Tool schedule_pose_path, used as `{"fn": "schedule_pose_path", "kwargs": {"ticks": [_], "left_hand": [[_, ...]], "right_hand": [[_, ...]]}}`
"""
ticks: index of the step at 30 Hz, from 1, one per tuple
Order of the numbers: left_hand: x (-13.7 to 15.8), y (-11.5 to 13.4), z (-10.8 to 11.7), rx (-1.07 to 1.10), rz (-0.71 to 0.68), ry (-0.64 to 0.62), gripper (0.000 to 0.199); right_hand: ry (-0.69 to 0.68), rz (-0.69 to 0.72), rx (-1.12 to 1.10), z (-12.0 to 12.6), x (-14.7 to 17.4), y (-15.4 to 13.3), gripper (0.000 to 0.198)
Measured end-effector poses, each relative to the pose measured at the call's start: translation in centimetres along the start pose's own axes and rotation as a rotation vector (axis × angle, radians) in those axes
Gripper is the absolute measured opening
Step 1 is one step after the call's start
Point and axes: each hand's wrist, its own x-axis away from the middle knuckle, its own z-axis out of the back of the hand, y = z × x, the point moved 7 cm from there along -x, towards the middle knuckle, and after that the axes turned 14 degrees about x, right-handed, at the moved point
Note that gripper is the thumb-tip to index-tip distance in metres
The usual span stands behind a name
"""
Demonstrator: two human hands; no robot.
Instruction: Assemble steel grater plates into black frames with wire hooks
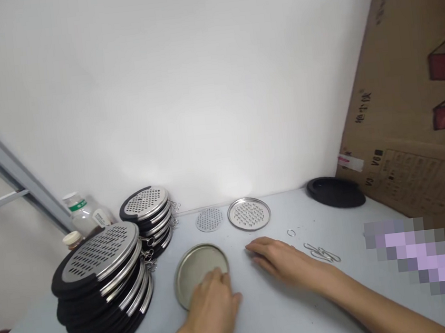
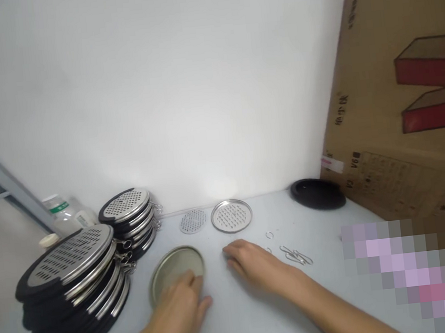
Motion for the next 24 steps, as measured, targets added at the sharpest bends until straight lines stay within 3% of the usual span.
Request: {"fn": "schedule_pose_path", "kwargs": {"ticks": [4,7,9,11,14,17,20,24], "left_hand": [[-0.4,5.2,-2.2,0.242,-0.198,-0.059,0.038],[-1.4,5.9,-2.1,0.349,-0.294,-0.007,0.041],[-2.6,4.5,-0.9,0.405,-0.346,0.045,0.033],[-4.7,1.4,1.2,0.375,-0.319,0.164,0.023],[-8.6,-4.8,3.6,0.328,-0.172,0.309,0.035],[-11.8,-8.9,3.5,0.294,-0.104,0.320,0.053],[-12.6,-10.3,2.5,0.283,-0.070,0.329,0.055],[-11.4,-9.7,1.8,0.294,-0.097,0.352,0.043]], "right_hand": [[0.022,0.041,-0.039,0.5,-0.2,-0.1,0.031],[-0.002,0.061,-0.053,0.5,-0.2,-0.2,0.034],[-0.013,0.067,-0.054,0.5,-0.2,-0.2,0.034],[-0.016,0.064,-0.036,0.4,-0.1,-0.1,0.036],[-0.029,0.044,-0.001,0.1,-0.1,0.3,0.039],[-0.046,0.034,0.011,-0.2,-0.1,0.7,0.040],[-0.050,0.028,0.022,-0.3,-0.1,0.8,0.042],[-0.061,0.023,0.032,-0.1,-0.1,0.7,0.044]]}}
